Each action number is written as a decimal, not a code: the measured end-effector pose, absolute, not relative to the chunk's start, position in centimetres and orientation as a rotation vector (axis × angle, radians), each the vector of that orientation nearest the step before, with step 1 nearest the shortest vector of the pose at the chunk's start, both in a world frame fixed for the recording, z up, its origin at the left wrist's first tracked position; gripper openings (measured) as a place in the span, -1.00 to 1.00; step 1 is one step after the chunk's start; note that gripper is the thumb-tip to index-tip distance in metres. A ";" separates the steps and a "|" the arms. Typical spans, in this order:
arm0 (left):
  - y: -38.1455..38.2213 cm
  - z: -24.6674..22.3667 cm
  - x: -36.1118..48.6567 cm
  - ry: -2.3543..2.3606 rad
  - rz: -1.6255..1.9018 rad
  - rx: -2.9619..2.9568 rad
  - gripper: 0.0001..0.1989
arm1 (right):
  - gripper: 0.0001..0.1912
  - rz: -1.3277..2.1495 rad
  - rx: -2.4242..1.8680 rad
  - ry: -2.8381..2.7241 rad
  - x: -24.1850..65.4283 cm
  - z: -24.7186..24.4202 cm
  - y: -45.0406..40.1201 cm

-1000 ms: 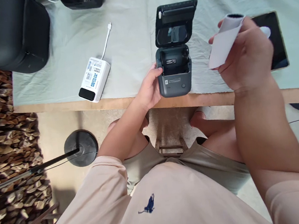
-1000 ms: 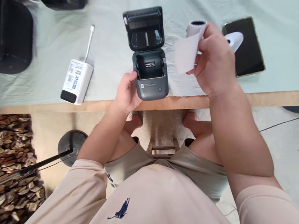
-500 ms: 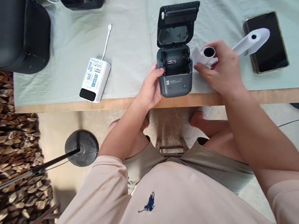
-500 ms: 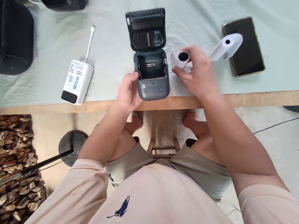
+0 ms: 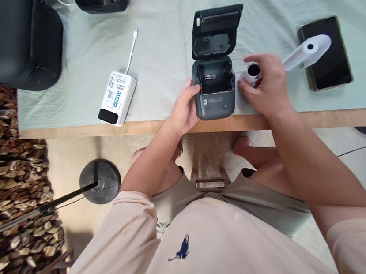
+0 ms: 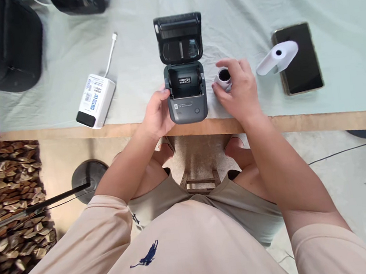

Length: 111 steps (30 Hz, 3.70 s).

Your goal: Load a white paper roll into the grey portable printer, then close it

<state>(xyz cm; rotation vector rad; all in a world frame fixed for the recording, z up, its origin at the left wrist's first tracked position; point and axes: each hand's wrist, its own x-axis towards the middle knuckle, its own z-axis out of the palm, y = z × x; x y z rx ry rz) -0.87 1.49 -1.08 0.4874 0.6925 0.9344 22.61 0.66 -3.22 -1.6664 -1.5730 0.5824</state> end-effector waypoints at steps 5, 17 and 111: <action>1.5 -0.9 -0.8 0.744 0.928 0.412 -0.73 | -0.55 0.381 -1.595 -1.532 23.3 -2.9 -0.4; 1.5 -0.7 -0.6 0.764 0.915 0.452 -0.71 | -0.05 -0.008 -1.983 -1.285 30.1 -3.7 2.5; 1.3 -1.5 -1.0 0.842 0.934 0.684 -0.45 | -0.68 0.140 -1.113 -1.994 18.7 1.4 -0.4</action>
